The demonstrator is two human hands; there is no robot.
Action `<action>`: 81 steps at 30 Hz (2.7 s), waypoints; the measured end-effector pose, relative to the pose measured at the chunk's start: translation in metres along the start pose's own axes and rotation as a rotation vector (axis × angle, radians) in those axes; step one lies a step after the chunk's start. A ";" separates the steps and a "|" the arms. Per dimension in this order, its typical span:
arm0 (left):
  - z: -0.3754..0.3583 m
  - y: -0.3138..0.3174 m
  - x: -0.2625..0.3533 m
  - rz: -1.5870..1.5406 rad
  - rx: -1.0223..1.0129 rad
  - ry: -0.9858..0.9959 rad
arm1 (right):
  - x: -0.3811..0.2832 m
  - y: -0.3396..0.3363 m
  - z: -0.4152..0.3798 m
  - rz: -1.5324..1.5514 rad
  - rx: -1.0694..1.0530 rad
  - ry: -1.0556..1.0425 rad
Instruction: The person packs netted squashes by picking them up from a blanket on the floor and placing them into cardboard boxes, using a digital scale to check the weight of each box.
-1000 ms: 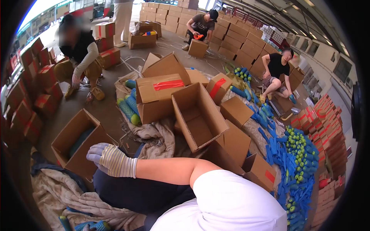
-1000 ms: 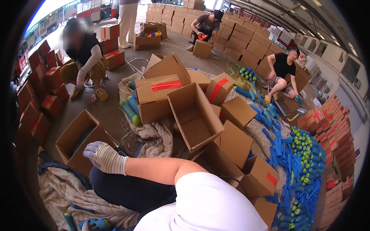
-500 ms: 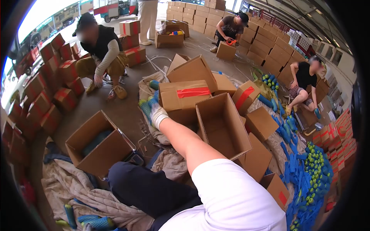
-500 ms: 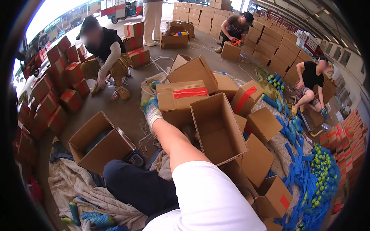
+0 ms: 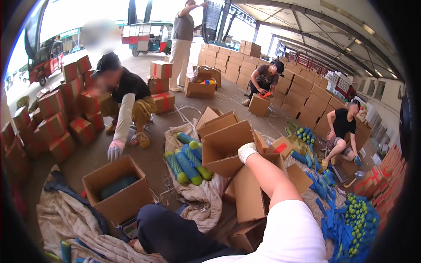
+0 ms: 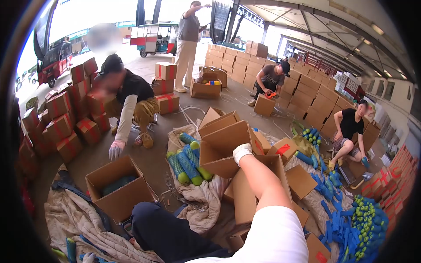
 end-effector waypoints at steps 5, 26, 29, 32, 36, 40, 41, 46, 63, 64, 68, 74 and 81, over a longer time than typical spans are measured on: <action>-0.019 0.010 0.034 0.096 -0.048 -0.009 | 0.114 0.002 -0.046 0.179 0.130 0.289; -0.020 0.015 0.044 -0.030 -0.019 0.076 | 0.261 0.140 -0.141 -0.165 0.215 0.576; -0.033 0.014 0.049 -0.006 -0.020 0.078 | 0.274 0.167 -0.154 0.063 0.076 0.643; -0.023 0.010 0.041 0.044 -0.048 0.082 | 0.271 0.166 -0.183 0.231 0.007 0.735; -0.043 0.015 0.054 0.059 -0.002 0.056 | 0.272 0.171 -0.185 0.151 0.033 0.692; -0.030 0.011 0.044 0.095 -0.021 0.060 | 0.264 0.166 -0.204 0.283 -0.004 0.746; -0.030 0.011 0.046 0.116 -0.015 0.071 | 0.262 0.171 -0.205 0.288 -0.014 0.748; -0.041 0.009 0.045 0.121 -0.001 0.032 | 0.264 0.183 -0.204 0.331 -0.050 0.778; -0.051 0.017 0.051 0.186 -0.002 0.026 | 0.274 0.243 -0.170 0.329 -0.201 0.643; -0.051 0.017 0.050 0.178 -0.001 0.023 | 0.273 0.249 -0.168 0.296 -0.235 0.619; -0.046 0.016 0.048 0.158 -0.019 0.066 | 0.275 0.254 -0.161 0.238 -0.211 0.592; -0.047 0.016 0.048 0.101 0.000 0.040 | 0.282 0.266 -0.157 0.332 -0.207 0.579; -0.044 0.015 0.049 0.116 -0.007 0.066 | 0.238 0.177 -0.169 0.616 -0.232 0.397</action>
Point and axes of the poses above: each hand's wrist, its own z-axis towards the middle knuckle, its own y-axis out of the palm, x = y × z, the point moved 10 cm from there along z, towards the middle knuckle, and after that the axes turned 11 degrees about z, right-handed, at the moved point
